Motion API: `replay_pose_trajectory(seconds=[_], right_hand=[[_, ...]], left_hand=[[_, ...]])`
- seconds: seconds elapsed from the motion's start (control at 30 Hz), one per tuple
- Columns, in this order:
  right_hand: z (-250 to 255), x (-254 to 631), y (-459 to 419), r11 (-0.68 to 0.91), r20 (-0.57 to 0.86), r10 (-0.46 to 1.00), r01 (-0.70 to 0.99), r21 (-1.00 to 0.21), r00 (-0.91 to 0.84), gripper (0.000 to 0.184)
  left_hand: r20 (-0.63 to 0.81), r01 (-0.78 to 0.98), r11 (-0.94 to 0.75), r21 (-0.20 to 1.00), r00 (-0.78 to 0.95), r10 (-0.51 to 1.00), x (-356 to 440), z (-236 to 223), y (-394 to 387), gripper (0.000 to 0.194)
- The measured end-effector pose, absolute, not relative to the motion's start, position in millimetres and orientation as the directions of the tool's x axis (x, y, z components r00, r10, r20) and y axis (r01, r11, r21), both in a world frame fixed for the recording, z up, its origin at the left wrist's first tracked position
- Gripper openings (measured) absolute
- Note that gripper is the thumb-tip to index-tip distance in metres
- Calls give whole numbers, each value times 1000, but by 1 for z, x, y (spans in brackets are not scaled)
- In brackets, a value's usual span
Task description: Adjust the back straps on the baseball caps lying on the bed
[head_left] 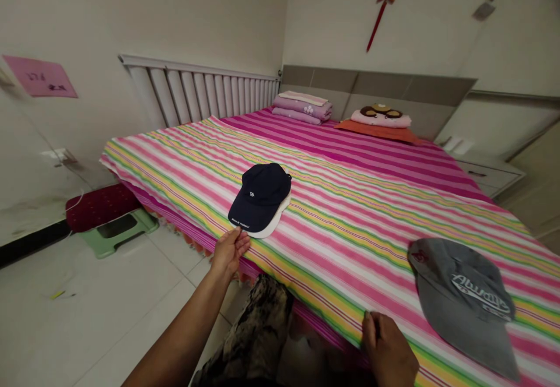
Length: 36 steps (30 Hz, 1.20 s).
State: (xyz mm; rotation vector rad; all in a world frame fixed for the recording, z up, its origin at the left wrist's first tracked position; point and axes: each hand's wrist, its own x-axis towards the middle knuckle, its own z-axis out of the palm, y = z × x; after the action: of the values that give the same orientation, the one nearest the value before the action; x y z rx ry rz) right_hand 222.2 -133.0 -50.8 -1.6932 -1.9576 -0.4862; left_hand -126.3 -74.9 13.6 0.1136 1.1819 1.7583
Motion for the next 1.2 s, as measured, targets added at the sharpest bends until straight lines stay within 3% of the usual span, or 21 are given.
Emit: replay_pose_trajectory(seconds=[0.3, 0.43, 0.53, 0.67, 0.77, 0.83, 0.87, 0.93, 1.0, 1.1, 1.2], right_hand=[[-52, 221, -132, 162, 607, 788, 986, -38, -106, 44], [-53, 221, -133, 148, 574, 816, 985, -92, -69, 44], [-51, 222, -133, 116, 504, 864, 973, -198, -1, 42], [-40, 219, -130, -36, 241, 954, 867, -498, 178, 35], [-22, 207, -122, -48, 37, 990, 572, -819, 136, 39], [-6, 194, -115, -49, -51, 999, 187, -981, -6, 45], [4, 187, -110, -83, -79, 992, -37, -996, -101, 48], [23, 174, -101, -162, -51, 961, -406, -899, -271, 59], [38, 165, -91, -189, 0, 953, -598, -779, -302, 68], [49, 162, -81, -163, -23, 979, -703, -693, -204, 55], [48, 164, -78, -227, -97, 970, -697, -680, -221, 35]], left_hand=[[-412, -716, -128, 687, -529, 742, -127, 38, -61, 11], [-378, -748, -151, 646, -485, 788, -127, 55, -49, 12], [-304, -760, -176, 625, -445, 842, -123, 69, -45, 11], [-116, -767, -191, 613, -326, 938, -102, 72, -57, 17], [-53, -794, -85, 602, -147, 988, -74, 53, -80, 32], [-100, -810, 69, 582, 13, 995, -53, 35, -100, 38], [-115, -809, 134, 573, 83, 990, -44, 25, -110, 40], [-122, -788, 254, 561, 225, 967, -27, 9, -128, 36], [-106, -750, 346, 563, 350, 931, -16, -3, -143, 28], [-112, -698, 432, 571, 455, 884, -12, -14, -157, 30], [-159, -648, 500, 575, 511, 845, -16, -22, -163, 35]])
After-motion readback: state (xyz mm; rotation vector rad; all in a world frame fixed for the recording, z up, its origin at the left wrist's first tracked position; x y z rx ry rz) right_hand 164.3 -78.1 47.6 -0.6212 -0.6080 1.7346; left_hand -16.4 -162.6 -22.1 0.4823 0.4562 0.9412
